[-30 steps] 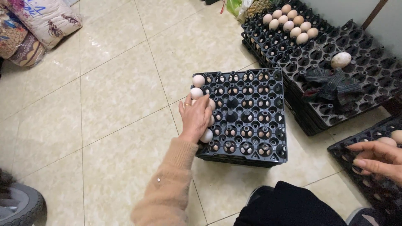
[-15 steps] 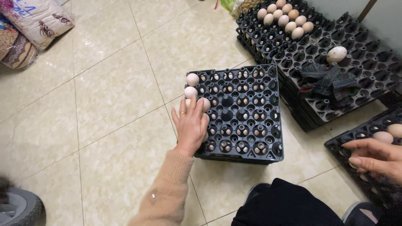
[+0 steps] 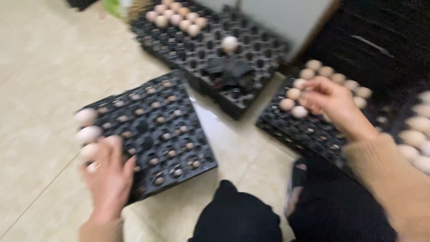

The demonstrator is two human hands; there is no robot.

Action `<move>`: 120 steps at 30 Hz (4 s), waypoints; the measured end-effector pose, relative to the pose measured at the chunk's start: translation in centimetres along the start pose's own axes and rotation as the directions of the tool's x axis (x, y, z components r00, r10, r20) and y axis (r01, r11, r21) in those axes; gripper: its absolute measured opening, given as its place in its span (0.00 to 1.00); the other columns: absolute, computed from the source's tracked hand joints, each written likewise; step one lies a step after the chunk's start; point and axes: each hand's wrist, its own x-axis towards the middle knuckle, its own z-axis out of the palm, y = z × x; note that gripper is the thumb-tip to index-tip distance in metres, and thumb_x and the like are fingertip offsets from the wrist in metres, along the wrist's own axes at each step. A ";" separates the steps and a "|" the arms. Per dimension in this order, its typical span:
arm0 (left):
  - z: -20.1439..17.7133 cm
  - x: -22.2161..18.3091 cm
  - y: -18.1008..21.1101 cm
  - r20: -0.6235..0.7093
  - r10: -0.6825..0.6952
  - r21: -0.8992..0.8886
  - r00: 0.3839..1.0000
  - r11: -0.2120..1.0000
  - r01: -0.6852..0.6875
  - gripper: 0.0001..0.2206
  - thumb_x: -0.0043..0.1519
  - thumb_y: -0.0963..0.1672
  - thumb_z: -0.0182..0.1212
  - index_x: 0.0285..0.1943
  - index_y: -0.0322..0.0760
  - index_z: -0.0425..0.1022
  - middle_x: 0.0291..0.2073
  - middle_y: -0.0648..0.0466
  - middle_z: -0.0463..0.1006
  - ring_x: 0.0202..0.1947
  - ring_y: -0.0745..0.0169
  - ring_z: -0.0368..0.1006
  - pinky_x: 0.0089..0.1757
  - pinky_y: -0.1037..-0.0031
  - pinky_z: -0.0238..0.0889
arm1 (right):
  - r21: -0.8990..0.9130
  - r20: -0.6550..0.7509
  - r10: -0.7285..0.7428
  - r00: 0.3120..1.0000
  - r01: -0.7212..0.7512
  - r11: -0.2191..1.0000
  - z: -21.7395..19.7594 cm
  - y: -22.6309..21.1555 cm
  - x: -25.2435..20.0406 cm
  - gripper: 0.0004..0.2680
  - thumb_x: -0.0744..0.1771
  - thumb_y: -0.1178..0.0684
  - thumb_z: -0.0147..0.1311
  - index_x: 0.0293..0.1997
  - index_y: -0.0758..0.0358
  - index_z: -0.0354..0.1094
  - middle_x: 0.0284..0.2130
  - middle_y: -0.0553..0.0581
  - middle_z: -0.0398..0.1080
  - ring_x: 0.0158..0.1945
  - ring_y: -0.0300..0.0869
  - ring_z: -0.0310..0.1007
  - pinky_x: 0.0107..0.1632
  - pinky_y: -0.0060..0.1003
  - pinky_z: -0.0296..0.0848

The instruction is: Transferring eggs from one plastic tray to another to organize them.

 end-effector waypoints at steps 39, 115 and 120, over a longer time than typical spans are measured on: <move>-1.5 6.4 26.0 -0.074 0.439 -0.829 0.895 0.472 -0.300 0.28 0.59 0.42 0.66 0.71 0.40 0.68 0.61 0.41 0.72 0.56 0.33 0.75 0.51 0.50 0.69 | 0.244 0.214 -0.029 0.976 -0.025 0.969 1.4 3.9 0.5 0.22 0.58 0.62 0.69 0.57 0.71 0.68 0.40 0.61 0.77 0.40 0.41 0.78 0.39 0.34 0.80; -2.2 4.8 22.3 0.097 0.099 -0.835 0.990 0.549 0.027 0.14 0.53 0.40 0.66 0.49 0.34 0.79 0.53 0.50 0.82 0.49 0.58 0.80 0.48 0.72 0.71 | -0.195 0.020 0.087 0.996 -0.082 0.977 2.4 9.7 5.3 0.14 0.60 0.59 0.66 0.47 0.64 0.68 0.36 0.53 0.73 0.37 0.37 0.70 0.42 0.31 0.70; -0.9 7.0 24.8 0.129 0.256 -0.956 0.958 0.290 0.051 0.22 0.56 0.37 0.62 0.62 0.35 0.71 0.52 0.52 0.75 0.40 0.63 0.75 0.42 0.76 0.72 | 0.180 0.318 0.076 0.945 -0.139 0.974 3.7 3.2 3.0 0.18 0.60 0.65 0.58 0.57 0.72 0.68 0.39 0.66 0.77 0.32 0.46 0.78 0.34 0.31 0.72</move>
